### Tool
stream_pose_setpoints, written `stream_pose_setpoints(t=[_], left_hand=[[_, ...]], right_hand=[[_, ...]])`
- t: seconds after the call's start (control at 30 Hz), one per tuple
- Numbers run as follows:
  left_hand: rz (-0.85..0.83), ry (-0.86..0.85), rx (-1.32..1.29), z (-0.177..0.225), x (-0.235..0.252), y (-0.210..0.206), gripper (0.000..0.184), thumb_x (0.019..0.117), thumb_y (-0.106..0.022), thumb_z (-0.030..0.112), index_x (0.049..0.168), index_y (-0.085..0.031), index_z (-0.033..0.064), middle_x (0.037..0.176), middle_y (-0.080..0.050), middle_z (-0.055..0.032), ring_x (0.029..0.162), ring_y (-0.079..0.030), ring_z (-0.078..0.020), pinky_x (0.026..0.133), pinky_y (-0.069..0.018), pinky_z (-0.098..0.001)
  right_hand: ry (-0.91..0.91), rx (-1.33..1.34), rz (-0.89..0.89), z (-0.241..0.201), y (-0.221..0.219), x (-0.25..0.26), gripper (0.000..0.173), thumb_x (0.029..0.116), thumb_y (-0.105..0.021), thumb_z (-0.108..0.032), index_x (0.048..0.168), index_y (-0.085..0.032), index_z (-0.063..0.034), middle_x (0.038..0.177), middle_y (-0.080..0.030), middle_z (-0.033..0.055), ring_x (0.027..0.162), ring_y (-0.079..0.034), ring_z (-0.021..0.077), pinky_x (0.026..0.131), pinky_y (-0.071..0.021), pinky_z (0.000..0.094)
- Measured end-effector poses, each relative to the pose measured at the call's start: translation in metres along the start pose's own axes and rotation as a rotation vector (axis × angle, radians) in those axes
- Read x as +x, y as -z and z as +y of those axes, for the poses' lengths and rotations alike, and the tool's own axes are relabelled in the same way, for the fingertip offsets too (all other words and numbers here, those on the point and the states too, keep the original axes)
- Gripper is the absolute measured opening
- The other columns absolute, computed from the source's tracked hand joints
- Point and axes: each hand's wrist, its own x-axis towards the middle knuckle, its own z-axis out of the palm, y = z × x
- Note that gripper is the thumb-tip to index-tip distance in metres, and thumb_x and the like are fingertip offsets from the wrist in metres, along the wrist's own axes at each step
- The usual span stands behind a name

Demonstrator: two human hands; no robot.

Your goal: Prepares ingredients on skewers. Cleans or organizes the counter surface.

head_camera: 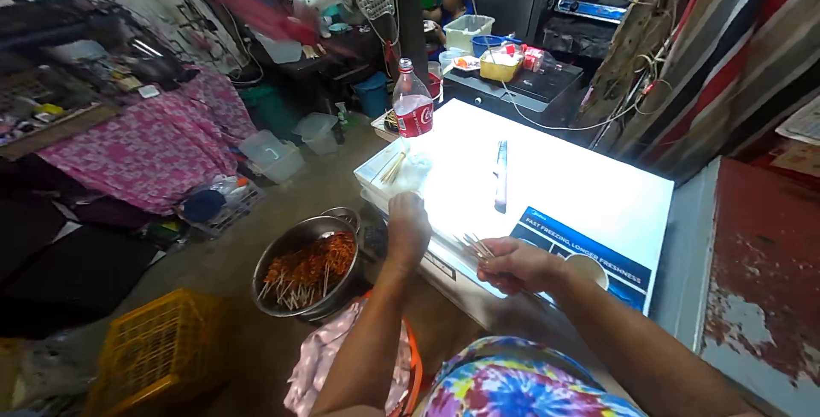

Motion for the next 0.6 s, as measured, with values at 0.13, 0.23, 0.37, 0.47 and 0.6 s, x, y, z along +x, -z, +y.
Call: stream_pose_setpoints(t=[0.13, 0.23, 0.37, 0.47, 0.6], left_hand=[[-0.033, 0.247, -0.181, 0.005, 0.004, 0.009, 0.014, 0.1019, -0.051, 0.004, 0.108, -0.059, -0.0059, 0.092, -0.063, -0.0196, 0.082, -0.064, -0.0299, 0.077, -0.052, -0.0512], [-0.152, 0.298, -0.26, 0.0, -0.009, 0.01, 0.01, 0.1, -0.055, 0.004, 0.103, -0.06, -0.0039, 0.085, -0.065, -0.0118, 0.077, -0.064, -0.019, 0.075, -0.0533, -0.0404], [-0.234, 0.617, -0.6, -0.014, -0.039, 0.007, 0.026, 0.095, -0.059, -0.004, 0.119, -0.052, -0.0078, 0.082, -0.065, -0.0091, 0.065, -0.065, -0.0137, 0.065, -0.0584, -0.0309], [-0.2, 0.903, -0.886, -0.023, -0.054, 0.01, 0.022, 0.0995, -0.049, -0.004, 0.121, -0.051, -0.0021, 0.076, -0.06, -0.007, 0.061, -0.064, -0.0155, 0.06, -0.0581, -0.031], [-0.194, 1.105, -1.097, -0.048, -0.053, 0.012, 0.014, 0.1011, -0.046, -0.001, 0.111, -0.054, 0.0037, 0.071, -0.058, -0.0039, 0.058, -0.062, -0.0153, 0.058, -0.0578, -0.0318]], right_hand=[[0.055, -0.033, 0.091, 0.013, 0.0, -0.017, 0.025, 0.1053, -0.044, -0.01, 0.127, -0.056, -0.0056, 0.073, -0.056, -0.0034, 0.048, -0.046, 0.0025, 0.044, -0.0412, 0.0177], [0.143, -0.141, 0.338, 0.013, -0.003, -0.01, 0.023, 0.108, -0.045, -0.016, 0.122, -0.058, -0.0033, 0.069, -0.048, -0.0048, 0.05, -0.044, 0.0043, 0.047, -0.041, 0.0207], [0.368, -0.222, 0.625, 0.016, 0.0, 0.026, 0.024, 0.1079, -0.041, -0.013, 0.117, -0.055, 0.0036, 0.076, -0.047, 0.0006, 0.057, -0.046, 0.0085, 0.055, -0.0453, 0.0262], [0.62, -0.315, 0.819, 0.02, 0.008, 0.065, 0.027, 0.1069, -0.041, -0.009, 0.117, -0.054, 0.0116, 0.088, -0.056, 0.0089, 0.07, -0.055, 0.009, 0.068, -0.0507, 0.0261], [0.841, -0.429, 0.994, 0.039, 0.034, 0.126, 0.025, 0.1045, -0.043, -0.005, 0.112, -0.053, 0.017, 0.092, -0.061, 0.0163, 0.086, -0.061, 0.0128, 0.083, -0.0524, 0.0261]])
